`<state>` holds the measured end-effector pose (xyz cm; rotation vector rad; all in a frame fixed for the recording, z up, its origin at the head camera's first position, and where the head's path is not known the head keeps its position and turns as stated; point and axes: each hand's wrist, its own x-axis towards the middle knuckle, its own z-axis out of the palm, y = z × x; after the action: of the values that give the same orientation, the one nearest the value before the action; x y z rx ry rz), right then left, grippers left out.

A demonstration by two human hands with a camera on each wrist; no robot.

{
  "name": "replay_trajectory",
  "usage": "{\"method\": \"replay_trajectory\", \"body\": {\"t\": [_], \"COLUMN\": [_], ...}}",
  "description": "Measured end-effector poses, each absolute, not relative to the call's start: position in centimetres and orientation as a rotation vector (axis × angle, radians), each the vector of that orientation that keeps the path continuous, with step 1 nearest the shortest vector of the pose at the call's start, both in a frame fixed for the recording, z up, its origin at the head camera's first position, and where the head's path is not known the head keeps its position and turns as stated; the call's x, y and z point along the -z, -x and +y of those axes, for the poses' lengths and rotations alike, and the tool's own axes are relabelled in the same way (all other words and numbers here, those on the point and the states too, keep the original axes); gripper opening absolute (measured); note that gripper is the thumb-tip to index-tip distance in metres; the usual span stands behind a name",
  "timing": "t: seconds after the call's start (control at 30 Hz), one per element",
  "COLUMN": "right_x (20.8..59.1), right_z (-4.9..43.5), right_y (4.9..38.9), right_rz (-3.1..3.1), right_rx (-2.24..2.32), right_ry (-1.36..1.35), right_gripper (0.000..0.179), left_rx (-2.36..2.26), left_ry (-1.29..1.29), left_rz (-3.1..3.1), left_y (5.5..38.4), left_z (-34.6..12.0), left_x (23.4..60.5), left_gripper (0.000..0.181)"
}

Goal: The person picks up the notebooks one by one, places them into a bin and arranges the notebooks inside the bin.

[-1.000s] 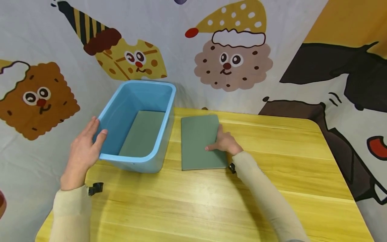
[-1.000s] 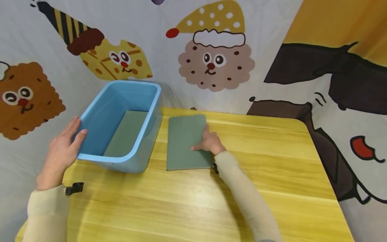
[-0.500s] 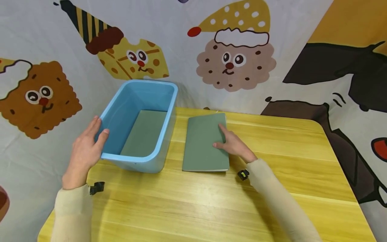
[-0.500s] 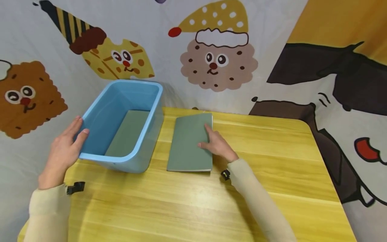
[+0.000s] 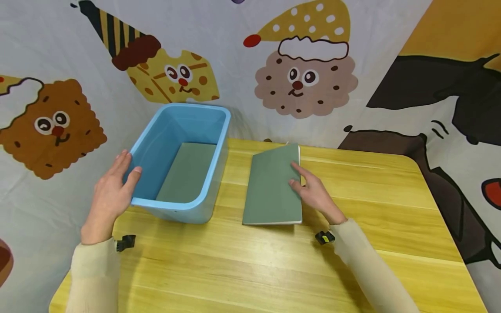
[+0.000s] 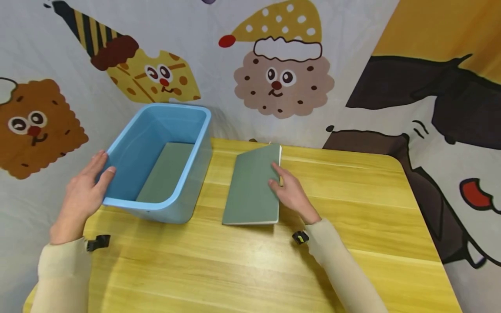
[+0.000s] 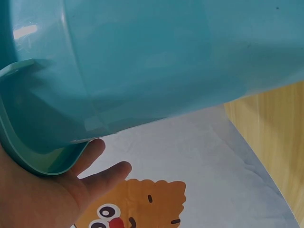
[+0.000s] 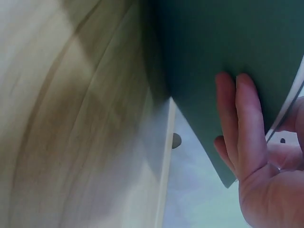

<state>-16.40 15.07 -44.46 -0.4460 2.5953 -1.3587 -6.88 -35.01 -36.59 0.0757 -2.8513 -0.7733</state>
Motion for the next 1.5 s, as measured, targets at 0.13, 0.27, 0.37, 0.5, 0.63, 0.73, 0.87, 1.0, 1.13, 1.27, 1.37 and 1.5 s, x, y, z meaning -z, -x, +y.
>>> {"method": "replay_trajectory", "body": {"t": [0.13,0.27,0.37,0.5,0.63,0.73,0.87,1.0,1.13,1.27,1.37,1.5], "right_x": [44.3,44.0,43.7,43.1,42.5,41.9,41.0,40.2,39.5,38.8,38.4,37.8], "right_z": [15.5,15.7,15.8,15.8,15.8,15.7,15.6,15.6,15.5,15.5,15.5,15.4], "right_y": [15.8,15.0,14.3,13.5,12.8,12.3,11.6,11.3,10.9,10.5,10.2,10.0], "right_rz": [2.569,2.607,2.636,2.654,2.608,2.544,2.497,2.482,2.476,2.482,2.478,2.485], "right_rx": [1.468,1.495,1.501,1.53,1.613,1.704,1.787,1.84,1.879,1.9,1.929,1.955], "right_ry": [0.419,0.426,0.409,0.375,0.356,0.332,0.322,0.324,0.315,0.319,0.316,0.306], "right_gripper": [0.062,0.062,0.063,0.063,0.064,0.063,0.064,0.062,0.061,0.06,0.059,0.058], "left_rx": [0.771,0.771,0.773,0.774,0.771,0.769,0.771,0.767,0.763,0.764,0.77,0.776], "left_ry": [-0.079,-0.082,-0.08,-0.075,-0.07,-0.069,-0.074,-0.077,-0.075,-0.07,-0.064,-0.056], "left_rz": [-2.853,-2.849,-2.845,-2.845,-2.844,-2.842,-2.844,-2.844,-2.843,-2.841,-2.837,-2.835], "left_y": [6.9,6.9,6.9,6.9,6.9,6.9,6.9,6.9,6.9,6.9,6.9,6.8], "left_z": [-35.0,-35.0,-35.0,-35.0,-35.0,-35.0,-35.0,-35.0,-34.9,-35.0,-35.0,-35.0], "left_x": [36.6,36.7,36.7,36.6,36.7,36.7,36.7,36.7,36.7,36.7,36.7,36.7], "left_gripper": [0.069,0.069,0.069,0.069,0.07,0.07,0.07,0.07,0.07,0.07,0.07,0.07]}}
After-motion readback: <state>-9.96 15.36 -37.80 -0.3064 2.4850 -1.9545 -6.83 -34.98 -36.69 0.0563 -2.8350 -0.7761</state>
